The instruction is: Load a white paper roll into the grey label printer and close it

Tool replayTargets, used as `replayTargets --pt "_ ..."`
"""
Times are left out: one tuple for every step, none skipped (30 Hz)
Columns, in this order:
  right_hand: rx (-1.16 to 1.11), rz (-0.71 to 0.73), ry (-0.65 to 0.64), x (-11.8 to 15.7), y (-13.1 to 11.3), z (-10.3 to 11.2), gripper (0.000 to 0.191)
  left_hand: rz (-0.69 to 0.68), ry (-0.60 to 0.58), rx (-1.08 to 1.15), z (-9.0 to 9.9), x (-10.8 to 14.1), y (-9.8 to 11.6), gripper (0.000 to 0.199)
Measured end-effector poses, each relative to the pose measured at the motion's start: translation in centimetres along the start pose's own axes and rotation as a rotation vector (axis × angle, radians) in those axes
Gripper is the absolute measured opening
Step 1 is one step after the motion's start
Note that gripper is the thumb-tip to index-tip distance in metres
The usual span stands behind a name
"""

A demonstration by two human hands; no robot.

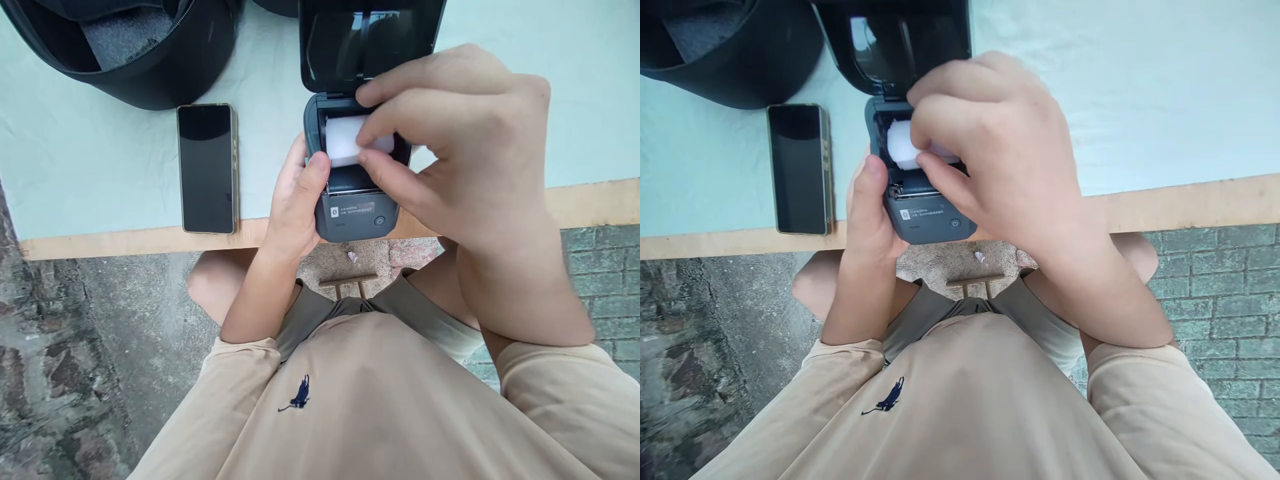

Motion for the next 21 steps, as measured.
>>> replayTargets --pt "-0.012 0.019 0.017 0.06 0.07 -0.17 0.011 0.003 -0.001 -0.003 -0.03 -0.02 0.01 0.031" --pt "-0.017 0.023 0.037 0.15 0.15 -0.3 0.013 -0.001 -0.003 0.0 -0.05 -0.03 0.03 0.03" --pt "-0.015 0.019 0.054 0.25 0.2 -0.39 0.016 -0.008 -0.008 0.006 -0.06 -0.03 0.05 0.029" --pt "-0.016 0.013 0.066 0.37 0.22 -0.43 0.017 -0.016 -0.011 0.014 -0.07 -0.03 0.08 0.028" --pt "-0.016 0.005 0.07 0.48 0.22 -0.42 0.017 -0.021 -0.016 0.02 -0.07 -0.02 0.09 0.026" --pt "-0.012 -0.005 0.072 0.57 0.19 -0.36 0.016 -0.024 -0.019 0.025 -0.06 -0.02 0.08 0.025" --pt "-0.001 -0.012 0.072 0.64 0.16 -0.26 0.014 -0.023 -0.024 0.03 -0.05 -0.02 0.06 0.024" --pt "0.019 -0.014 0.068 0.67 0.11 -0.14 0.014 -0.02 -0.028 0.036 -0.02 -0.02 0.01 0.024" --pt "0.05 -0.014 0.055 0.66 0.08 -0.03 0.017 -0.02 -0.039 0.043 0.01 -0.04 -0.04 0.024" --pt "0.089 -0.014 0.033 0.62 0.07 0.05 0.021 -0.022 -0.051 0.048 0.05 -0.06 -0.12 0.025" --pt "0.128 -0.014 0.003 0.54 0.07 0.08 0.024 -0.025 -0.061 0.05 0.1 -0.08 -0.2 0.026" --pt "0.157 -0.011 -0.031 0.45 0.1 0.06 0.025 -0.029 -0.07 0.049 0.16 -0.11 -0.28 0.028" --pt "0.18 -0.017 -0.069 0.34 0.15 -0.01 0.025 -0.033 -0.077 0.046 0.22 -0.14 -0.36 0.028" --pt "0.196 -0.028 -0.094 0.24 0.19 -0.08 0.024 -0.035 -0.078 0.042 0.29 -0.17 -0.43 0.029" --pt "0.207 -0.045 -0.104 0.16 0.22 -0.14 0.024 -0.036 -0.084 0.039 0.33 -0.2 -0.48 0.029" --pt "0.213 -0.062 -0.095 0.09 0.22 -0.17 0.023 -0.04 -0.087 0.037 0.35 -0.21 -0.49 0.03" --pt "0.213 -0.073 -0.07 0.05 0.16 -0.16 0.022 -0.046 -0.09 0.036 0.35 -0.21 -0.45 0.03" --pt "0.208 -0.072 -0.031 0.05 0.05 -0.11 0.021 -0.051 -0.086 0.034 0.33 -0.19 -0.39 0.03" --pt "0.196 -0.058 0.014 0.08 -0.12 -0.05 0.019 -0.05 -0.076 0.035 0.3 -0.16 -0.3 0.03" --pt "0.175 -0.041 0.055 0.15 -0.3 -0.02 0.018 -0.041 -0.063 0.038 0.26 -0.11 -0.22 0.029" --pt "0.142 -0.024 0.086 0.25 -0.45 -0.03 0.017 -0.027 -0.05 0.045 0.22 -0.07 -0.15 0.029"
Point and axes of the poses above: each hand's wrist, its own x-axis away from the middle knuckle, its own z-axis out of the back of the hand, y = z × x, the point moved 2 cm from there along -x, towards the middle knuckle, and after that the axes turned 1 degree about y, right-handed, at the moved point
